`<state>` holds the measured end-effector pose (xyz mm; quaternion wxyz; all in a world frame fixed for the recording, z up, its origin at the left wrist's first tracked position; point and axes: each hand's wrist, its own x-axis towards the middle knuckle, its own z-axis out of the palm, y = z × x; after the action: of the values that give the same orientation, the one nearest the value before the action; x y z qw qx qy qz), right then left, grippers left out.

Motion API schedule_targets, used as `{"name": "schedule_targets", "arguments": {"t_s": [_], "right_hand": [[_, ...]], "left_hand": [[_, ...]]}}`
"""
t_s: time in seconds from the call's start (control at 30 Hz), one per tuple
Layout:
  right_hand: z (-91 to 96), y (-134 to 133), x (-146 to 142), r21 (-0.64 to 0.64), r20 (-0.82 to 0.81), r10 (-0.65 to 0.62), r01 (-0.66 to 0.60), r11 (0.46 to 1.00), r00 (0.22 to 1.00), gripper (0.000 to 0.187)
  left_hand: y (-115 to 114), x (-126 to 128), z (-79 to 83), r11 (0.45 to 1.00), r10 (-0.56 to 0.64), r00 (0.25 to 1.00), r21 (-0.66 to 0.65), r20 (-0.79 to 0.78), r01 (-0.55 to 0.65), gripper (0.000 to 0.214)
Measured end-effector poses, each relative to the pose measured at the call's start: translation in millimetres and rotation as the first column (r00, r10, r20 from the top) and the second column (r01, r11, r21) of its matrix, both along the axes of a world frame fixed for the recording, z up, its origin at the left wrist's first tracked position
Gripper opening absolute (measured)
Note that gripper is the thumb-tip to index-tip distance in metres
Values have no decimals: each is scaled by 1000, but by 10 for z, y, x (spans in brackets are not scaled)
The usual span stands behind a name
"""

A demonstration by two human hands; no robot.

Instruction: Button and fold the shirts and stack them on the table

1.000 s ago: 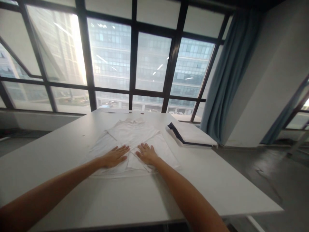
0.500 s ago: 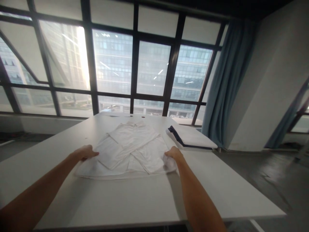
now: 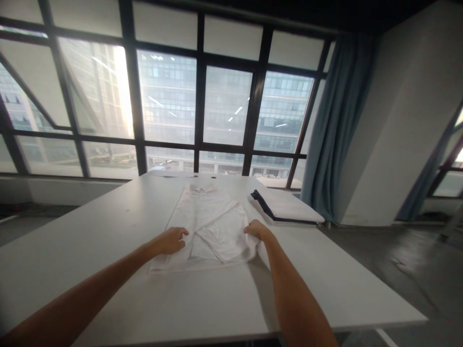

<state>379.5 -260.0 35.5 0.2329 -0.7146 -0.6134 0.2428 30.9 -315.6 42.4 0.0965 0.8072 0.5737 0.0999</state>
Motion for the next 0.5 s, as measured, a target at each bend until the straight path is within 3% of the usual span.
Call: {"name": "schedule_targets", "arguments": {"t_s": [0.1,0.3,0.4,0.5], "right_hand": [[72,-57,-55,-64,-50,26,-30,998,998,3],[171,-85,-134,-4,-34,48,-48,999,998,10],[191,-93,-172,51,-25,76,-74,996,997,18],[219,-135,-236,60,-60,80,-76,995,995,30]], "left_hand": [[-2,151,-118,998,-45,997,-45,62,47,48],[64,-6,-78,993,-107,910,3,400,115,41],[77,-44,-83,976,-136,884,-94,447,197,36],[134,-146,-82,929,-169,842,-202,512,310,49]]}}
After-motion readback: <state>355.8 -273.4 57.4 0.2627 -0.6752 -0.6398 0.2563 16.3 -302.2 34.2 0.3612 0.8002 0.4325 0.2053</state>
